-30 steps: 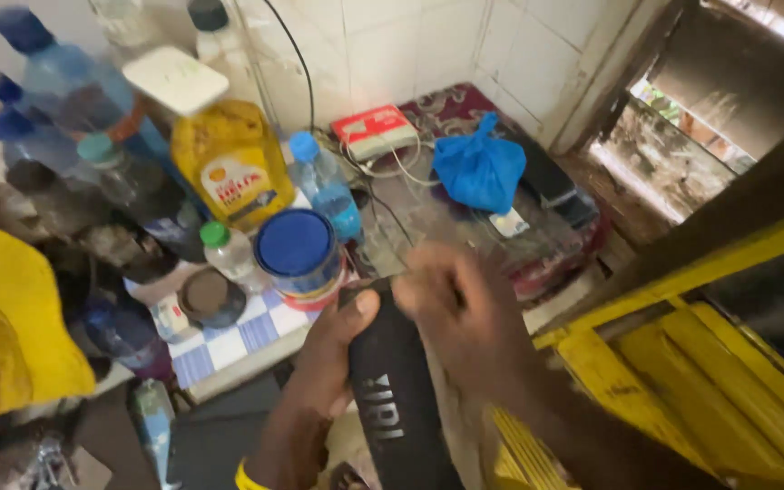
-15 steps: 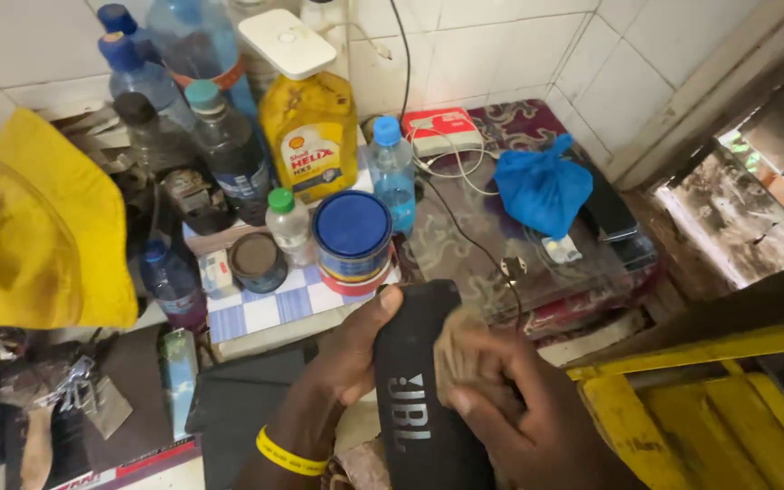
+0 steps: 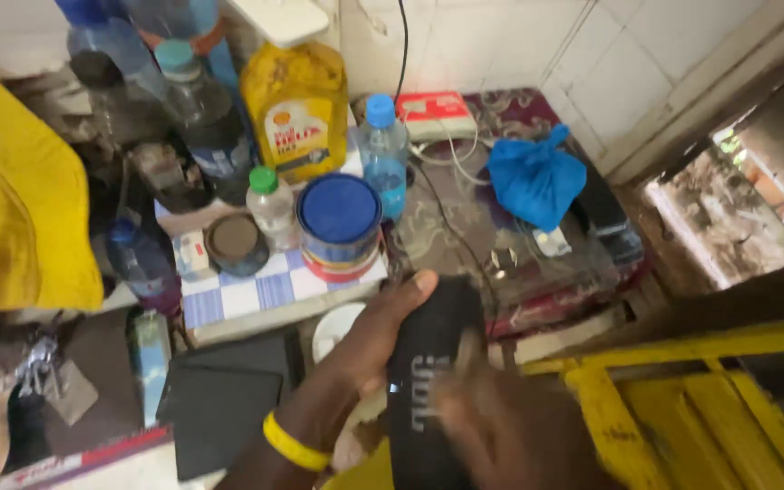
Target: Cleaning a portable speaker with a cloth after connecting it to a charger.
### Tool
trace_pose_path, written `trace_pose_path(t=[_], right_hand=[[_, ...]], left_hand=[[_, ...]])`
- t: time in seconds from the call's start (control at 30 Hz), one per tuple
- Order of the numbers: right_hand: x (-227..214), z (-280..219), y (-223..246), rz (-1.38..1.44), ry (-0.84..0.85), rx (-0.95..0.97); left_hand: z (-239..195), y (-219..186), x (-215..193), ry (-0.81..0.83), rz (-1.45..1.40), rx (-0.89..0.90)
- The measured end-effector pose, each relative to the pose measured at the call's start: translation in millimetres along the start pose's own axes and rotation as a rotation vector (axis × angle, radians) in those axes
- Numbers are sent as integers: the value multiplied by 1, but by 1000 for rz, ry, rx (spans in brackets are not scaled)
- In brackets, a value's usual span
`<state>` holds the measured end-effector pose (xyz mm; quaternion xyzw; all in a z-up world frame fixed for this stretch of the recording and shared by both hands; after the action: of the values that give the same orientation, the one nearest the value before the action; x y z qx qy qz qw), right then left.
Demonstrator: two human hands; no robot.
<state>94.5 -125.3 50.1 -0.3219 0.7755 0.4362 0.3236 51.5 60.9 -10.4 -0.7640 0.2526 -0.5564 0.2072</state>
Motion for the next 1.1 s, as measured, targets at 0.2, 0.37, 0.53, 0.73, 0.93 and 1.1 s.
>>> trace_pose_path(t=[0.2,0.37,0.53,0.73,0.93,1.1], right_hand=[[-36,11,-1,3,-785,77],[-18,24,7,-323,-209,92],[-52,13,-12,-93,-605,-143],[-74,30,-9,-76,-627,-190],[-65,14,-7,-106,-513,-21],[-62,13,-14,-203,-635,-176]], left_hand=[[-6,8,15,94,16,-74],[5,1,-5,66,113,10],[2,6,16,112,82,-19],[11,-2,9,60,18,-4],[3,9,12,156,34,-13],[0,14,12,11,-44,-163]])
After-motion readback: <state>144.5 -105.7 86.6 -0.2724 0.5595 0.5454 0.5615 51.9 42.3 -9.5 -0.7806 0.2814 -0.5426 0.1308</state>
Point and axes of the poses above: each hand's wrist, its own z-axis towards the middle knuckle, its own x-axis out of the palm, y = z × x, the point moved 1 cm from there along z, towards the middle knuckle, and after that the axes turned 6 degrees about y, right-handed, at the moved point
